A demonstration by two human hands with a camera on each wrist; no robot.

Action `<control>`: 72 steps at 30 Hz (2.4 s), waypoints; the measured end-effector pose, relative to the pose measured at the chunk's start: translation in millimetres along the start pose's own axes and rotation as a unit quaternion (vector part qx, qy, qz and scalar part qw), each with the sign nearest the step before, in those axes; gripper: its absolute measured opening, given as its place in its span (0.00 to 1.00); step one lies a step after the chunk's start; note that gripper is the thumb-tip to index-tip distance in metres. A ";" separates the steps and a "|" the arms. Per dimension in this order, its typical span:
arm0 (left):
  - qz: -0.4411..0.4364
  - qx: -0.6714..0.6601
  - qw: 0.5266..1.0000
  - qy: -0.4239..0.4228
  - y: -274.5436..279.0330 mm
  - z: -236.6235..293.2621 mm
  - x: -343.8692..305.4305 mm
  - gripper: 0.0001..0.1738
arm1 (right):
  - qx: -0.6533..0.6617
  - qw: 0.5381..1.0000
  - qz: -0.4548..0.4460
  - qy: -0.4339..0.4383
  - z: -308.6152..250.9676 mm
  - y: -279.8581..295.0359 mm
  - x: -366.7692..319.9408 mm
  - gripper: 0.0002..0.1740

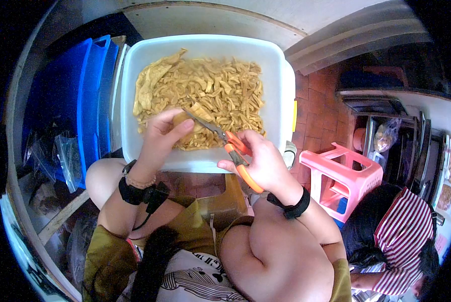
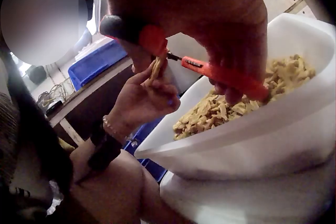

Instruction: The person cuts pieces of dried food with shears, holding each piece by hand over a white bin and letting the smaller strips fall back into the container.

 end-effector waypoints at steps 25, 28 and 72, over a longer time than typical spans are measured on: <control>-0.058 0.188 0.979 -0.048 20.9 8.0 3.1 0.16 | -0.049 0.998 -0.020 -0.028 -9.8 6.2 -1.9 0.31; -0.070 0.101 0.992 0.015 5.0 13.2 -1.7 0.11 | -0.084 0.996 -0.023 0.000 -17.4 5.7 1.0 0.30; -0.027 -0.062 0.997 0.034 17.1 -4.8 2.7 0.17 | -0.093 0.994 -0.055 -0.025 -8.6 3.9 -2.3 0.31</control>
Point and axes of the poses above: each hand's wrist, its own x-axis towards the middle knuckle, its own y-axis out of the back of the hand, z = x × y, the point moved 3 cm from there along x, towards the middle knuckle, and after that the axes turned 3 degrees about -z, right-handed, at the moved point
